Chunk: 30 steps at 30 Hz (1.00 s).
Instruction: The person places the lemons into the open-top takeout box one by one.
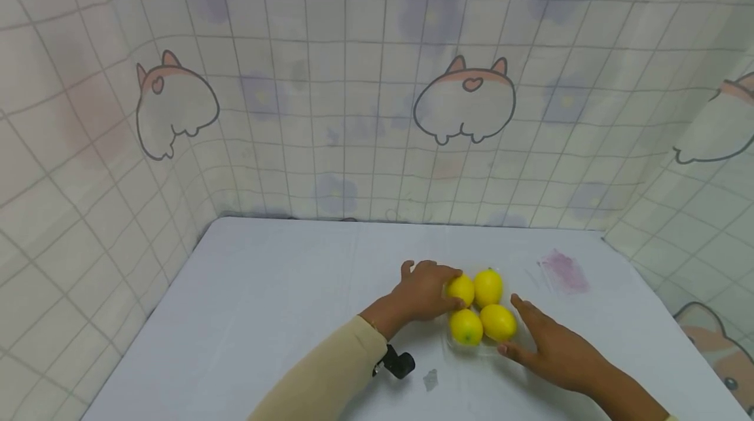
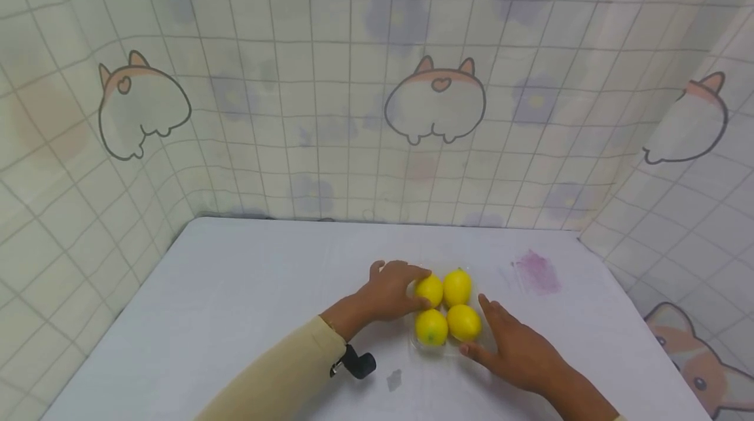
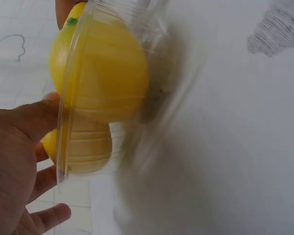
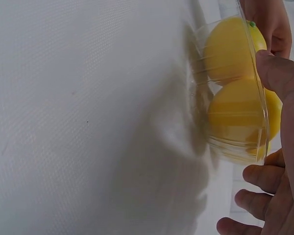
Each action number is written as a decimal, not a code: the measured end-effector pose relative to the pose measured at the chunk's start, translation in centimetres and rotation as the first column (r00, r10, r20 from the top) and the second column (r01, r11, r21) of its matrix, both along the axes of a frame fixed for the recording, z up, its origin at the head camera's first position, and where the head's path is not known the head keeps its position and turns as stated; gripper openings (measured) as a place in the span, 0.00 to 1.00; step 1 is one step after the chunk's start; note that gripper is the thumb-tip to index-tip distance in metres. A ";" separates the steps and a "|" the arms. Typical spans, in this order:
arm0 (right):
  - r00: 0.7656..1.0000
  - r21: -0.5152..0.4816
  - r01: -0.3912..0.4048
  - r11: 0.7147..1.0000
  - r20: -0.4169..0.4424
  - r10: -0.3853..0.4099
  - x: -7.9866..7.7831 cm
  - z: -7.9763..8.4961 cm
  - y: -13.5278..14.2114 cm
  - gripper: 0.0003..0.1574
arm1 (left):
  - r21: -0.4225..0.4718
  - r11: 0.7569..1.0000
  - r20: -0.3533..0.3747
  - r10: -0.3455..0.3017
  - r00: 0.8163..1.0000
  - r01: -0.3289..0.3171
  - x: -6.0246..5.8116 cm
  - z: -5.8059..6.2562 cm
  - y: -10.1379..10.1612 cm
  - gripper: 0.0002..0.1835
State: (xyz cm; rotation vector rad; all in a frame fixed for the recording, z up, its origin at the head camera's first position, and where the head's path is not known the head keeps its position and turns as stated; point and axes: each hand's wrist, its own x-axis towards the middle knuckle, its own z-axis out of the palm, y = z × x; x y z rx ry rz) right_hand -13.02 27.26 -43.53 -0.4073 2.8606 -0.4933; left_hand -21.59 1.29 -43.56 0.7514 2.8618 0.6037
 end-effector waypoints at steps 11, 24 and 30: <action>1.000 0.018 -0.008 1.000 -0.019 0.008 -0.2 -0.1 -0.2 0.69 | 0.069 0.994 -0.129 -0.078 0.989 0.087 0.7 -0.2 -4.6 0.28; 0.998 0.022 -0.005 1.000 -0.056 0.007 -0.3 0.1 0.5 0.68 | 0.074 0.997 -0.204 0.006 0.979 0.010 2.3 -0.5 -12.2 0.29; 0.993 0.021 -0.021 1.000 -0.112 0.023 -0.3 0.3 0.8 0.66 | 0.099 0.995 -0.198 0.050 0.979 -0.030 3.3 -0.2 -15.7 0.30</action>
